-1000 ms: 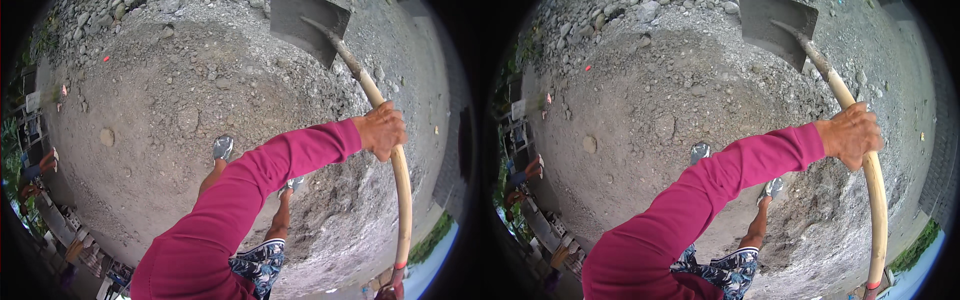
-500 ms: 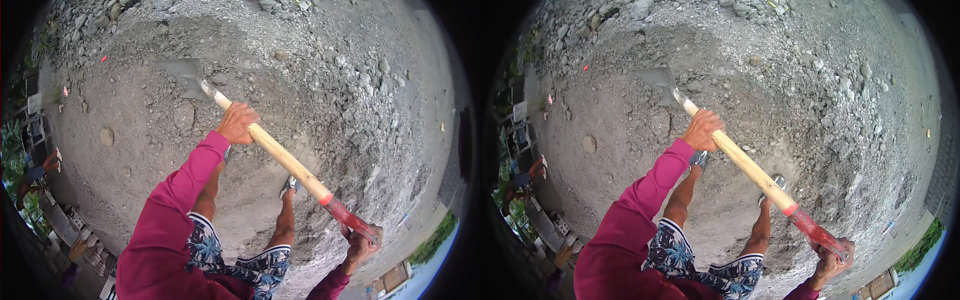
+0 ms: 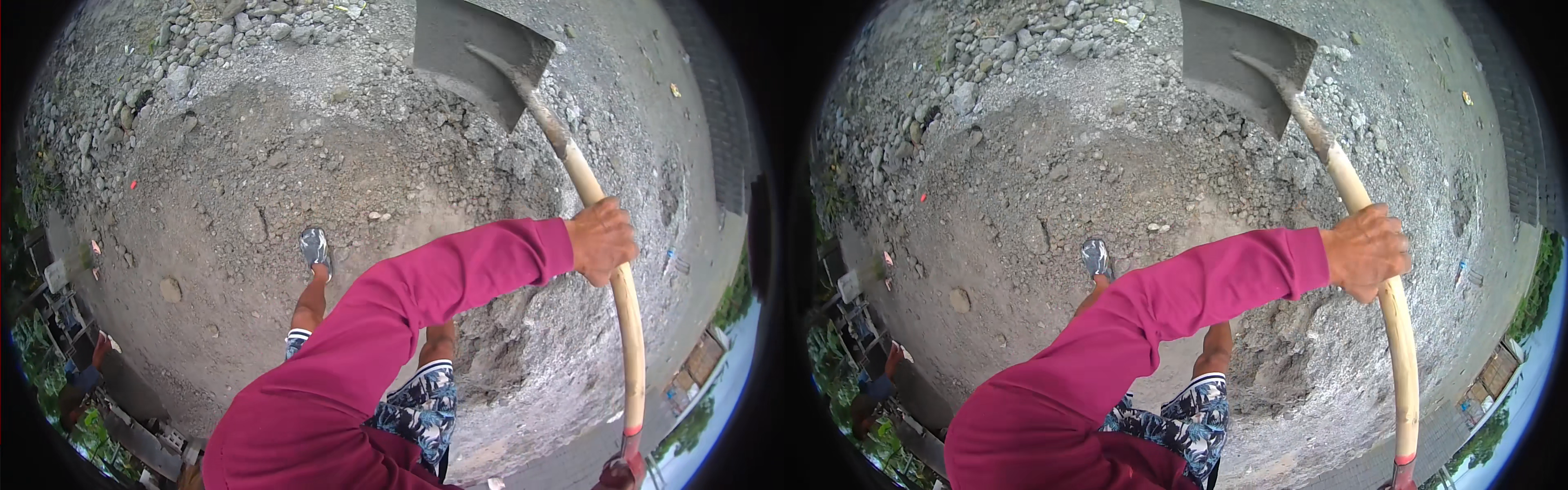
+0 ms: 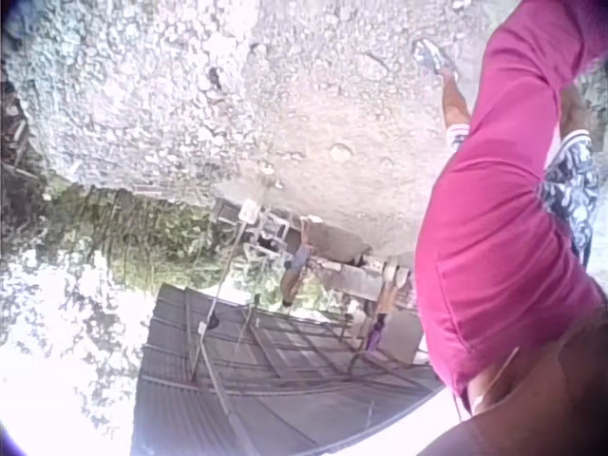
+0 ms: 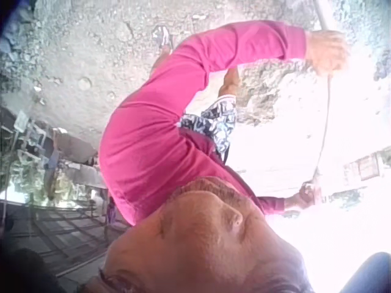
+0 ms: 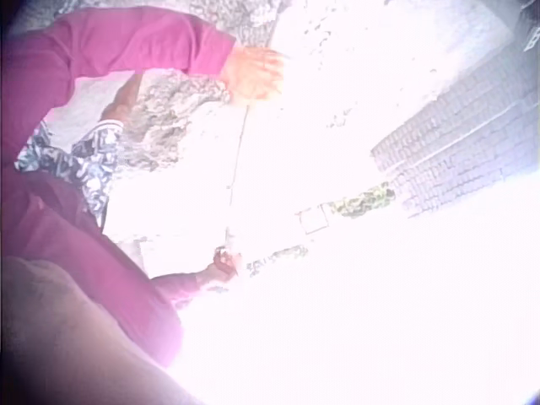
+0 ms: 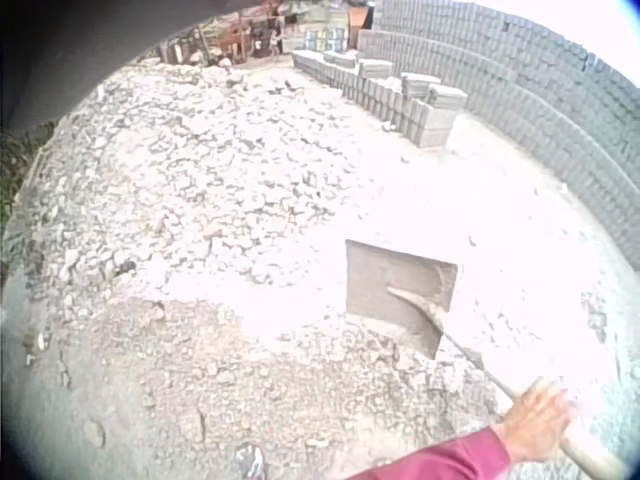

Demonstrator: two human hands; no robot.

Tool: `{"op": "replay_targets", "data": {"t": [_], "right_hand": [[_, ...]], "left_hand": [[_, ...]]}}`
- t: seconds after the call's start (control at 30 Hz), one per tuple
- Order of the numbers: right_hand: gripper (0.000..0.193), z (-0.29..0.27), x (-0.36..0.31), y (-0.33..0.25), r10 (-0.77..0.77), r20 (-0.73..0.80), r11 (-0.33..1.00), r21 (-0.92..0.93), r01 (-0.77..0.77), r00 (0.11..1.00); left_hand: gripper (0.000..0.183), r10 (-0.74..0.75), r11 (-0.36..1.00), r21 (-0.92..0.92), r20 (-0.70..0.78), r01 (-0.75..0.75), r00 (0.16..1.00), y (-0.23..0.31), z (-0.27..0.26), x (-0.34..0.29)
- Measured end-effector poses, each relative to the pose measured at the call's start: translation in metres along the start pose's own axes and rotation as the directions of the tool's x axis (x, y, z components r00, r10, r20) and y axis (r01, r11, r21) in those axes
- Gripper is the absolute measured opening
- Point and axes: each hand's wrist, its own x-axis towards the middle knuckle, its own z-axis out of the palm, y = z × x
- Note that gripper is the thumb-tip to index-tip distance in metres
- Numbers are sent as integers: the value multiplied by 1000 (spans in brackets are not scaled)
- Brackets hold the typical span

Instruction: The person shovels sand and gravel from a large pile into a smaller adjacent area, using a shovel to repeatedly dig, lift, and deposit the material. The person digs into the base of the pile and moves the contents to the ground next to it.

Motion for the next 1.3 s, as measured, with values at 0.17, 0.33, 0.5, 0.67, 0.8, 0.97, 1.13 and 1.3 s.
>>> {"op": "replay_targets", "data": {"t": [0.17,0.33,0.5,0.67,0.8,0.97,1.13,1.3], "right_hand": [[18,-47,24,-3,121,-218,986,139,-92,968],[11,129,49,80,137,99,981,122,-149,986],[15,146,4,103,32,258,904,405,-138,966],[15,43,11,105,303,106,863,391,-319,947],[16,-15,14,77,365,-48,854,416,-314,930],[16,-18,46,81,336,-141,893,361,-268,931],[11,191,47,121,373,207,801,420,-427,904],[12,187,26,127,41,283,834,519,-189,958]], "left_hand": [[13,216,967,-148,40,-208,975,35,50,94],[15,-185,952,-223,123,208,975,-139,163,-92],[24,-253,962,-86,66,258,965,-118,137,-135],[26,-168,975,-117,182,191,969,-25,124,-83],[16,7,989,-149,157,17,988,34,114,19],[21,121,979,-175,67,-108,990,11,140,73],[23,-329,922,-27,474,387,817,-153,154,-100],[26,-283,958,81,114,275,952,-132,139,-147]]}}
